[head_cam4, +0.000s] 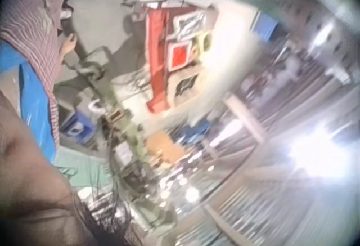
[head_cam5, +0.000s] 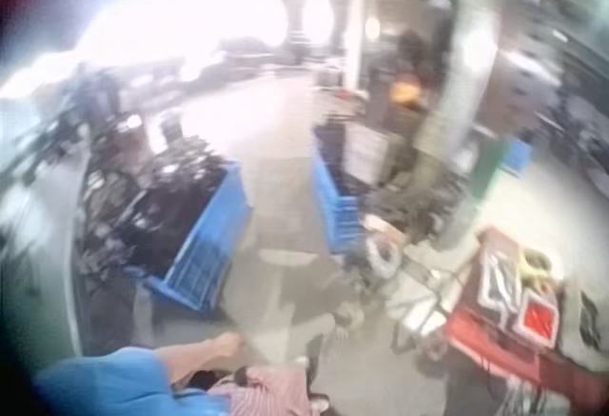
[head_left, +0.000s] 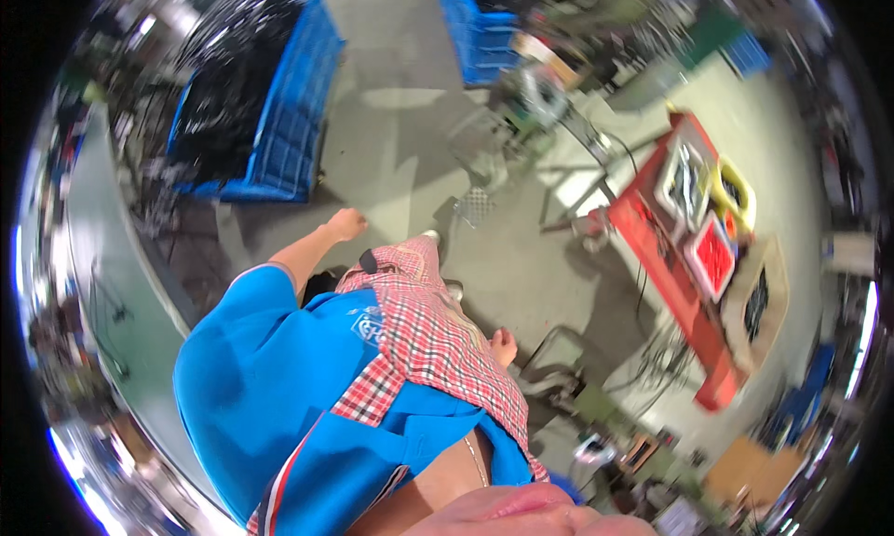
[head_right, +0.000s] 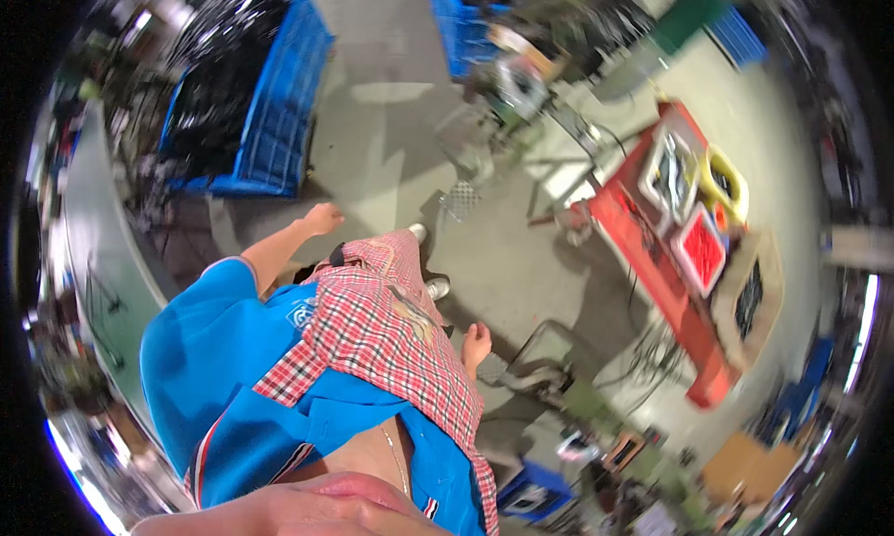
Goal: The person repeatedly picks up black metal frames from a blue crate, places them into a green press machine, operates the press, and removes the frames. The person also handles small red components from a tray and places them into a container.
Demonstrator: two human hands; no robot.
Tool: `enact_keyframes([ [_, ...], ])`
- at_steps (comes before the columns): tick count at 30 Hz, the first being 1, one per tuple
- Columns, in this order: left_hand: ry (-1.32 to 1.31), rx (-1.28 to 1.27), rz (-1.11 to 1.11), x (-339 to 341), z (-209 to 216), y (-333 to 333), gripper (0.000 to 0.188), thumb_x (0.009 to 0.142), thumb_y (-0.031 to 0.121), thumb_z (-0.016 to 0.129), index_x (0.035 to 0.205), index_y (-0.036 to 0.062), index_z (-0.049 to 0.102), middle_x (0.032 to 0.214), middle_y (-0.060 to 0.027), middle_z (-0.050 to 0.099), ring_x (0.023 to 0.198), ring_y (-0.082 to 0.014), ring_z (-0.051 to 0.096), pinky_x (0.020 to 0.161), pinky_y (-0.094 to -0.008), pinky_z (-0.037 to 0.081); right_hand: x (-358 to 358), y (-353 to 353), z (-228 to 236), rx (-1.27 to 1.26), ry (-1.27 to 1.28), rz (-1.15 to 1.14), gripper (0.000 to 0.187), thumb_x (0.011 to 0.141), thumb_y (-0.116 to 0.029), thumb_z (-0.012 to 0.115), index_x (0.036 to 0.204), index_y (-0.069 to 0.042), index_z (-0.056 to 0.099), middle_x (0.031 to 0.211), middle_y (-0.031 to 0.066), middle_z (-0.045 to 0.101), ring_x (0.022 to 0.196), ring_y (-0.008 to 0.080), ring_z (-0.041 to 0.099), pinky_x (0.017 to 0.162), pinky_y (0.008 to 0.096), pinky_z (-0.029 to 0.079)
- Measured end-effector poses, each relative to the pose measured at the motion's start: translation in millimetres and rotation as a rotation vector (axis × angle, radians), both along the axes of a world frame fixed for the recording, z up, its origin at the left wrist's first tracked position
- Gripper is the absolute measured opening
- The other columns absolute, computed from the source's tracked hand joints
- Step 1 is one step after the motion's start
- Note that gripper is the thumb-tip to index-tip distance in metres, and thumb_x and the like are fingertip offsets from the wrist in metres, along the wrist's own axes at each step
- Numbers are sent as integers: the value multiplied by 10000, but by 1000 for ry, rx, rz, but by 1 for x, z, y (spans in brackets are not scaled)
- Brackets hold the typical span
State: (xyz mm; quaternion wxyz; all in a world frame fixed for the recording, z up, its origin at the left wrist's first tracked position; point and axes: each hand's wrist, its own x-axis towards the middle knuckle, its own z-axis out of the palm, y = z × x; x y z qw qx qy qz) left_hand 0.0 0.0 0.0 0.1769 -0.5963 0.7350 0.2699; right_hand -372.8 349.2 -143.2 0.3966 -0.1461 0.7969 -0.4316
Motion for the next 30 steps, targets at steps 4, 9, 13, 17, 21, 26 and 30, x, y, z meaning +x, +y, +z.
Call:
enact_keyframes([
  [4,286,-21,55,-37,-69,40,355,858,355,569,991,57,709,1019,-181,684,999,-365,635,881,-458,499,-57,-37,53,74,71,258,342,904,-184,616,1166,37,621,902,124,683,633,138,617,551,284,493],
  [9,506,-43,196,17,-52,30,331,857,359,602,1039,99,698,982,-176,692,957,-362,649,868,-443,505,-35,-129,35,19,77,482,305,906,-167,606,1137,31,632,880,99,667,616,127,581,534,284,468],
  [13,488,-62,405,102,-57,4,323,853,352,607,1060,122,702,1011,-171,694,966,-355,651,860,-447,511,15,-243,60,2,251,665,258,914,-146,605,1100,29,640,832,73,648,612,116,571,523,277,461],
  [17,323,-36,598,194,-47,-44,321,846,346,604,1048,119,707,989,-160,698,953,-356,655,831,-457,522,68,-360,47,54,171,753,242,920,-160,615,1091,8,650,759,43,645,609,92,570,507,252,444],
  [21,331,-187,684,267,-44,-74,288,870,309,568,1000,93,707,936,-154,699,893,-361,655,793,-453,518,149,-457,79,-16,61,911,303,931,-183,599,1160,12,626,912,78,693,637,99,602,518,230,465],
  [26,432,-256,777,295,-31,-136,288,890,312,581,1018,83,703,940,-158,699,892,-357,659,784,-440,521,178,-514,73,4,167,1066,293,911,-179,614,1128,15,652,889,86,689,636,124,620,581,269,500],
  [30,520,-273,717,298,-35,-182,288,889,299,593,1039,75,695,951,-171,698,875,-353,665,775,-423,526,173,-559,63,111,241,1115,315,913,-186,612,1136,34,641,929,108,700,620,143,623,589,293,502],
])
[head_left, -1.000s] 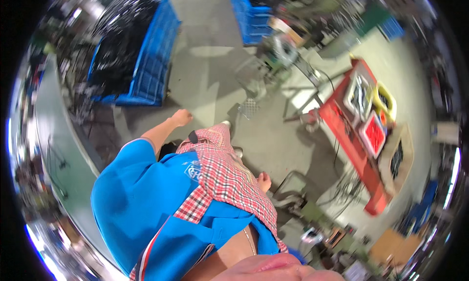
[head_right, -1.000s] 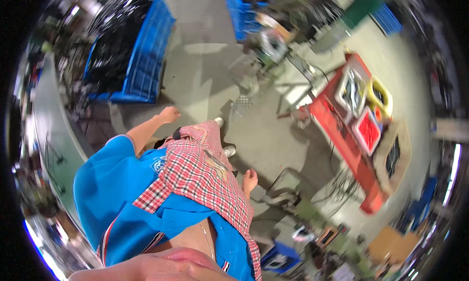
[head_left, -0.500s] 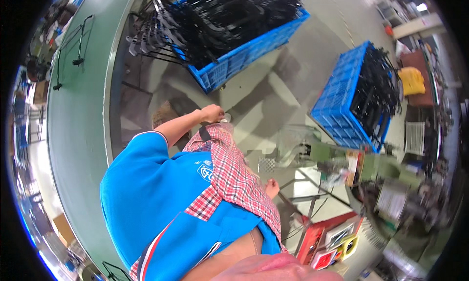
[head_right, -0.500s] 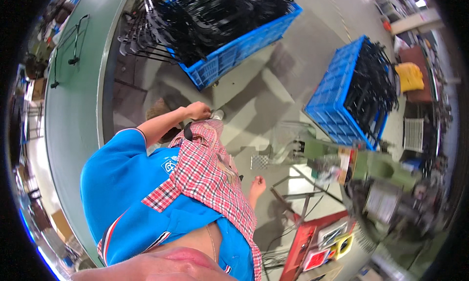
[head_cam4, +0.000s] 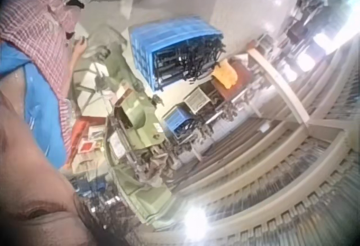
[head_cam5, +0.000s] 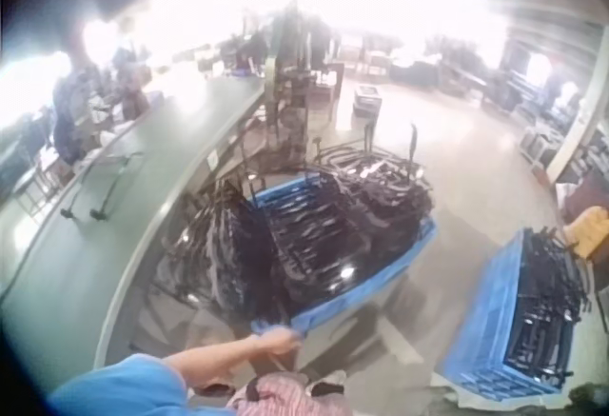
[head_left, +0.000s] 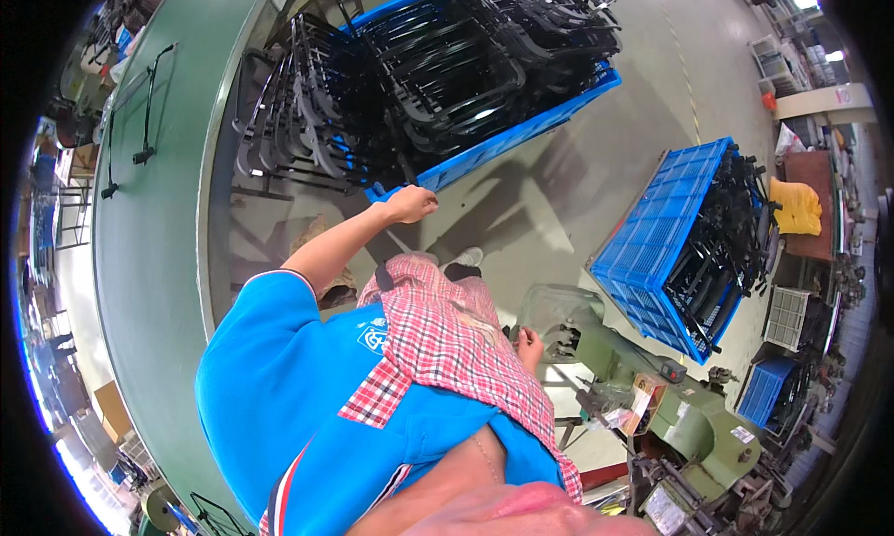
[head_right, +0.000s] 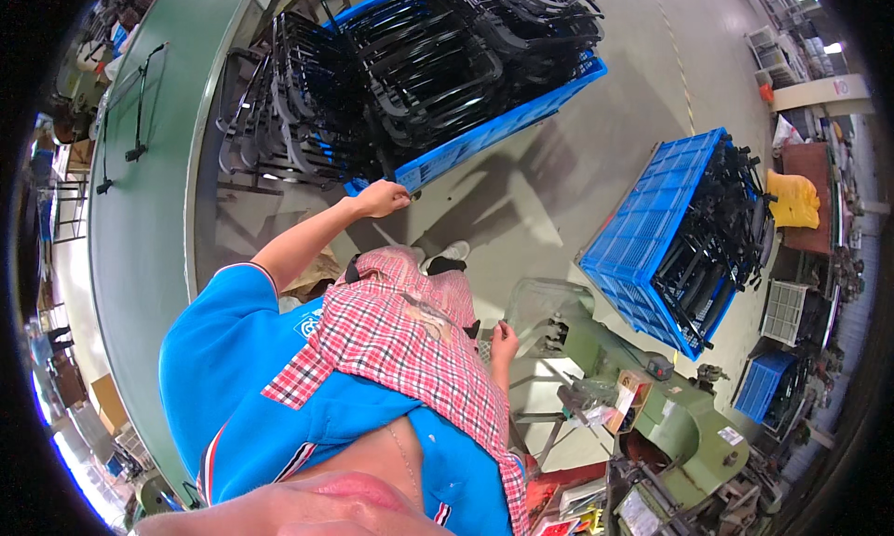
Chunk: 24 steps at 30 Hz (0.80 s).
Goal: The person repeatedly picks up black metal frames from a blue crate, places them into a green press machine, operates the press, and removes the frames. The person also handles small red components from a tray and places them into a container.
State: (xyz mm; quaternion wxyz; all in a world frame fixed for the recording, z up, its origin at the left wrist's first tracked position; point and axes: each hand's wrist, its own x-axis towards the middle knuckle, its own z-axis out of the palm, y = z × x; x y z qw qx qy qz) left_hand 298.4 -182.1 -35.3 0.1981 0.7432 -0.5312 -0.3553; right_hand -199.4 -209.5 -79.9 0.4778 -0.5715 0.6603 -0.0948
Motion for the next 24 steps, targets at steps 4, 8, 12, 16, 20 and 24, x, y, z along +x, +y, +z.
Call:
enact_keyframes([
  [4,-29,23,-22,24,24,-72,282,867,293,596,1024,77,689,961,-164,697,920,-356,657,821,-435,523,-5,-50,-21,-1,5,-8,317,910,-185,610,1127,44,639,895,115,701,618,156,629,596,305,505],
  [8,-166,-141,-30,82,38,-168,313,837,295,643,1060,77,659,950,-162,680,949,-357,640,816,-449,517,-10,-88,-36,58,56,-23,294,888,-227,631,1063,3,683,835,99,686,588,150,652,568,287,508],
  [12,-436,-261,-32,163,72,-284,386,832,256,661,1163,67,597,1107,-175,602,1080,-353,569,909,-436,478,-7,-96,-17,104,-104,-152,274,893,-184,647,1070,24,663,808,83,680,633,139,638,526,279,505],
  [16,-790,-266,148,278,66,-413,560,824,238,667,1330,96,474,1296,-172,525,1190,-354,516,1000,-441,441,-2,-78,2,109,-62,-348,238,897,-154,649,1048,29,656,786,75,675,638,129,619,530,279,506],
  [20,-1191,-470,149,332,49,-482,392,909,125,461,1299,139,497,1290,-100,563,1165,-307,556,933,-490,469,-8,-27,-13,130,88,-295,239,897,-193,638,1031,2,675,736,91,682,589,150,635,566,305,510],
  [24,-1072,-115,-199,337,54,-525,173,911,169,498,1047,104,584,987,-122,675,968,-300,647,811,-448,494,10,24,2,203,231,-250,219,927,-200,615,1032,-15,666,805,46,683,589,121,628,518,265,490],
])
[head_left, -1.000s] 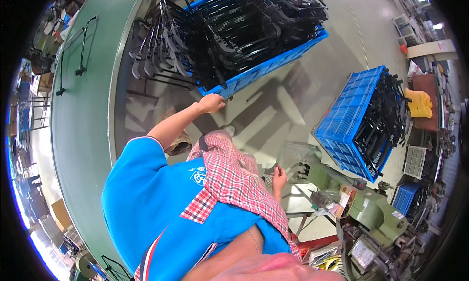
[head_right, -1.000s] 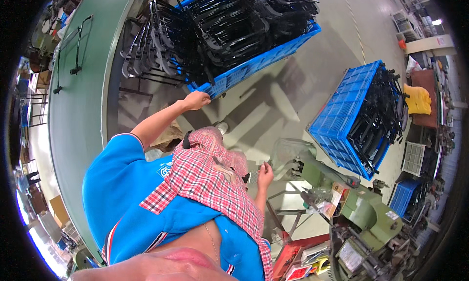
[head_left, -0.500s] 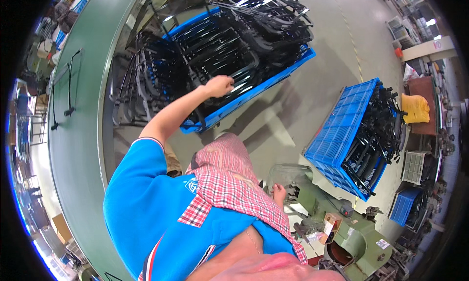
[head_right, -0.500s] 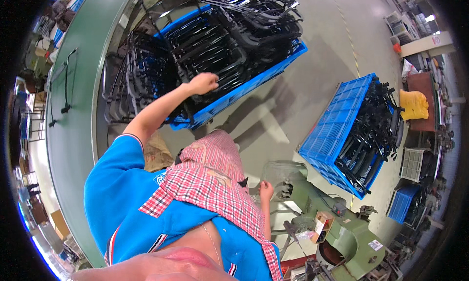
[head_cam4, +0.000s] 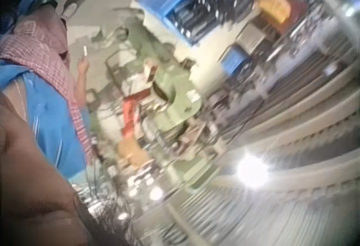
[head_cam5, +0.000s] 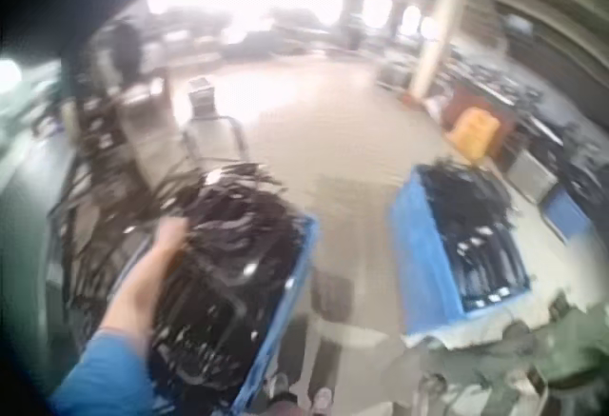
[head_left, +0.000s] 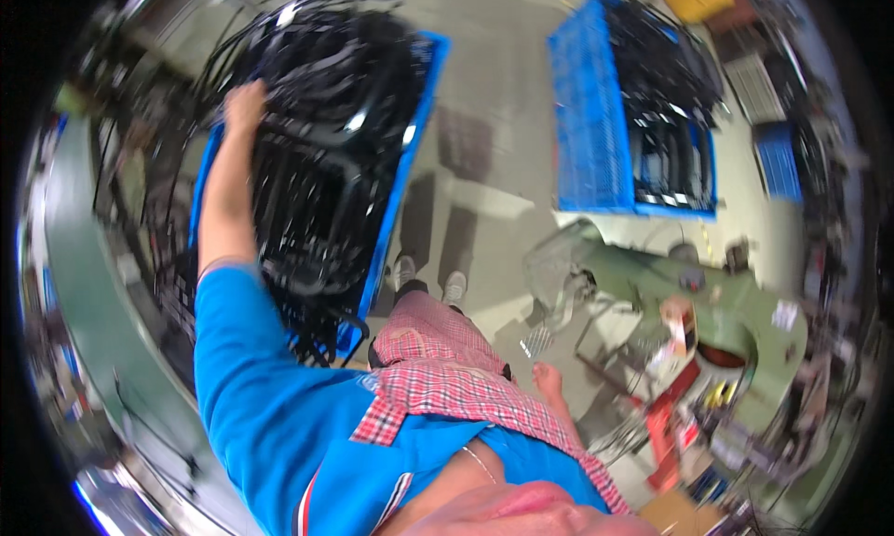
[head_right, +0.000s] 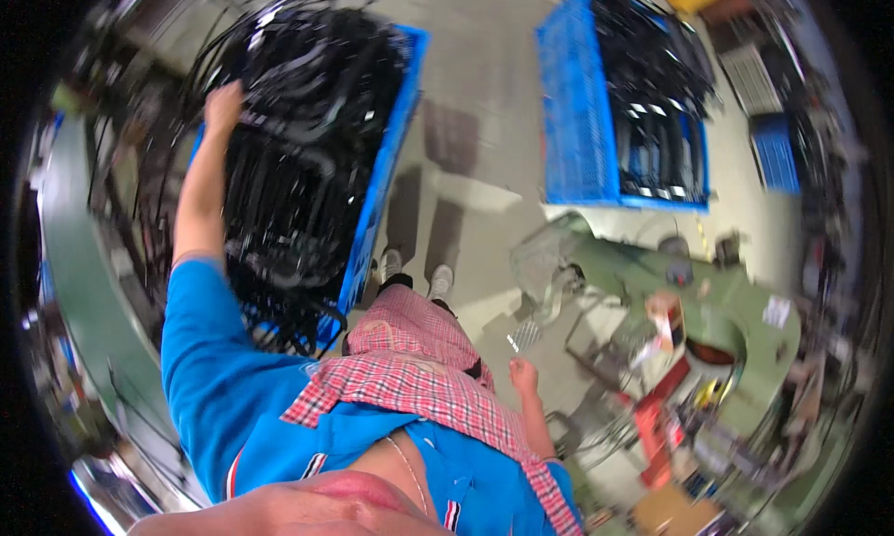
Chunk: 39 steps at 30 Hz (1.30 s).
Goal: The person repeatedly picks up black metal frames from a blue crate, places them into a green press machine, operates the press, and removes the frames. The person also handles small red components from a tray and places them into a container.
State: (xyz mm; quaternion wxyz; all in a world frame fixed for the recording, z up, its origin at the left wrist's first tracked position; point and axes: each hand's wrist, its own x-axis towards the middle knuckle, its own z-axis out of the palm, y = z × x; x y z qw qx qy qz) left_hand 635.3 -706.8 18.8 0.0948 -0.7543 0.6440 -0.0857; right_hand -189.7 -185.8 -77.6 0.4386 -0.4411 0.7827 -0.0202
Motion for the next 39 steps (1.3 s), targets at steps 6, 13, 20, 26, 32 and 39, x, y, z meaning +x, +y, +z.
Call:
enact_keyframes([
  [6,-198,-690,-543,90,100,-29,229,977,217,473,1125,76,574,941,-177,628,889,-354,604,784,-438,492,-5,-40,-27,-73,-112,22,159,910,-157,592,905,-27,684,754,45,661,580,124,629,525,269,497],
  [13,-258,-521,-265,-25,298,-39,322,987,206,457,1270,95,563,1223,-129,619,1027,-305,637,791,-386,533,-30,-175,-60,-240,-185,-232,178,890,-203,652,895,-26,676,735,23,656,569,105,593,514,271,472],
  [20,119,-438,-261,-269,356,-58,390,1040,203,429,1332,-48,496,688,-100,478,580,-162,394,520,-328,333,-189,-545,-45,-708,-223,-448,268,935,-284,617,892,-25,674,730,21,659,620,100,577,565,235,451],
  [26,578,-59,-332,-522,251,-157,186,896,-10,491,1063,9,571,656,-156,457,544,-256,488,489,-334,367,-334,-845,-39,-755,-518,-958,339,922,-313,632,1098,-24,627,924,48,653,796,128,617,686,263,497],
  [32,631,441,-393,-651,177,-208,127,925,129,555,972,13,528,693,-190,570,605,-382,592,536,-419,462,-407,-991,-77,-497,-911,-1163,430,892,-446,643,1101,-72,601,960,79,592,865,206,544,808,375,432],
  [39,586,584,-359,-671,164,-228,194,907,160,579,1037,21,545,739,-212,589,675,-407,597,586,-434,461,-410,-969,-31,-942,-990,-1290,312,987,-331,518,999,-19,507,651,50,483,544,186,492,499,356,467],
])
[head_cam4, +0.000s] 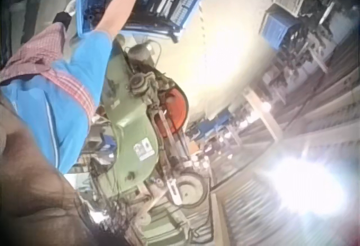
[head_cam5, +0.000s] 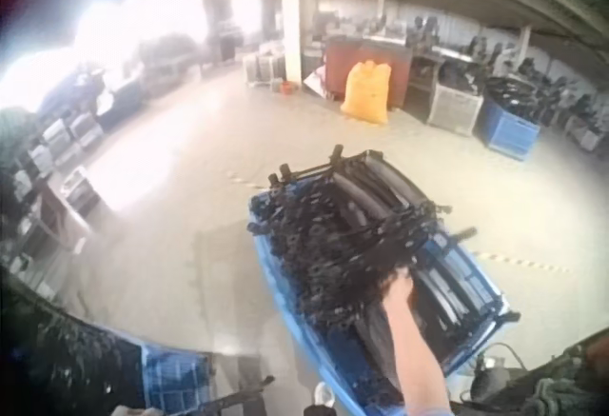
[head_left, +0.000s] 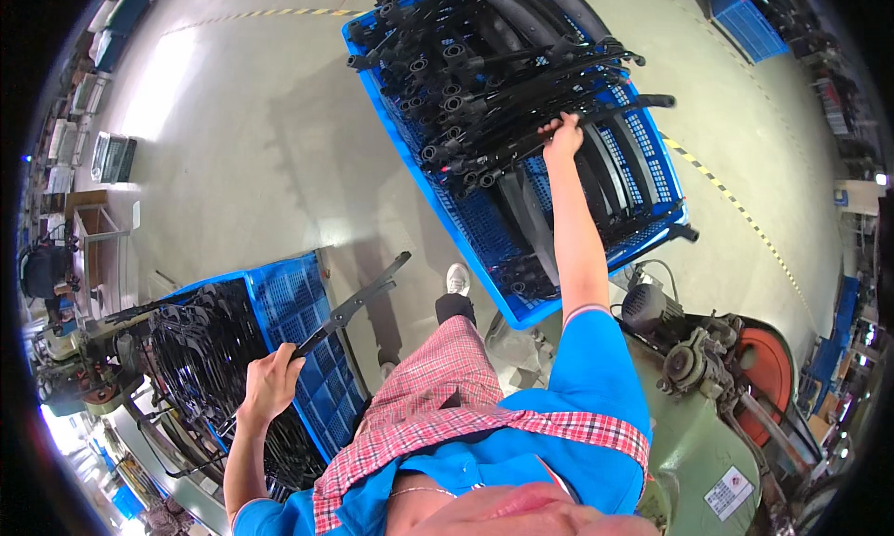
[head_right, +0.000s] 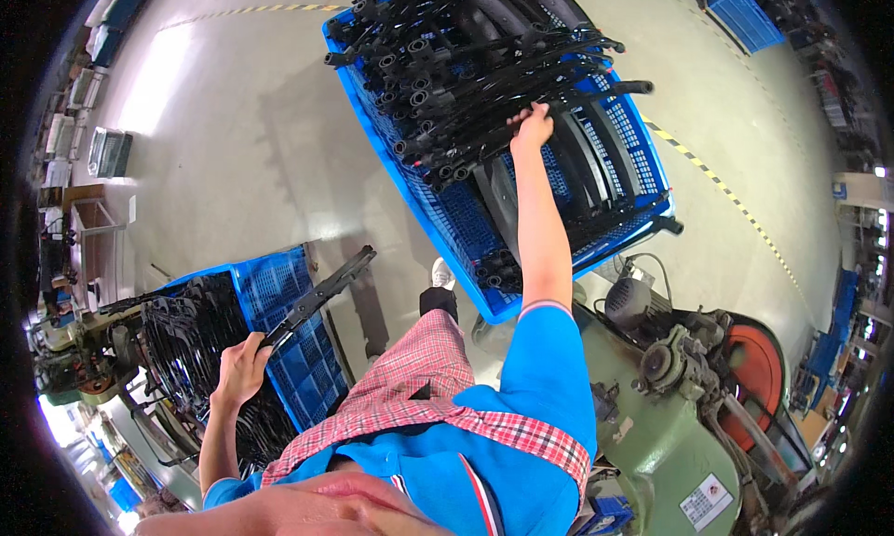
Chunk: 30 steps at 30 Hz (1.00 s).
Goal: The person repeatedly picks up black metal frames from a blue crate, places them into a green press machine, operates the press, and removes the frames. The person also handles small red components from a tray and places them into a container.
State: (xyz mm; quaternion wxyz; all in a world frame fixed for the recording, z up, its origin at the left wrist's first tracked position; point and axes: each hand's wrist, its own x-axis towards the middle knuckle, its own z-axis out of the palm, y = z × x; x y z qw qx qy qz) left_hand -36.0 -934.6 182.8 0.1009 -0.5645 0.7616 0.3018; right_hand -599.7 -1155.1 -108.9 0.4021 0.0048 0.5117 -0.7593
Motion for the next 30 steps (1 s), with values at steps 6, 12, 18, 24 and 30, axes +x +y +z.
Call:
enact_keyframes([
  [6,46,-212,-42,42,-1,29,166,933,195,560,1009,47,556,705,-194,603,653,-401,602,560,-458,453,50,166,190,-178,94,52,358,1033,-359,427,952,-20,506,602,-9,355,482,103,333,424,266,278],
  [12,372,-352,31,95,7,95,166,945,150,574,1008,-3,585,626,-198,538,547,-362,549,505,-387,405,143,378,305,-28,435,348,360,1042,-342,414,1090,-7,536,612,-54,337,455,18,285,377,192,203],
  [18,610,-310,-41,145,37,194,158,918,87,600,1026,-29,610,585,-103,429,499,-134,366,477,-279,331,279,554,379,102,739,591,326,1037,-264,438,1277,-62,526,639,-70,370,511,3,326,439,181,272],
  [24,603,-169,-265,134,69,275,209,880,84,647,1057,-26,640,642,-162,545,500,-199,449,503,-299,406,347,715,386,319,930,789,355,1017,-303,483,1282,-71,531,626,-33,393,576,71,402,530,263,376],
  [30,663,-7,-538,68,39,373,264,868,110,667,1094,-24,641,794,-220,632,638,-336,605,578,-353,475,371,841,348,448,715,863,224,1020,-232,472,1136,-52,538,626,-6,442,574,88,440,531,279,392],
])
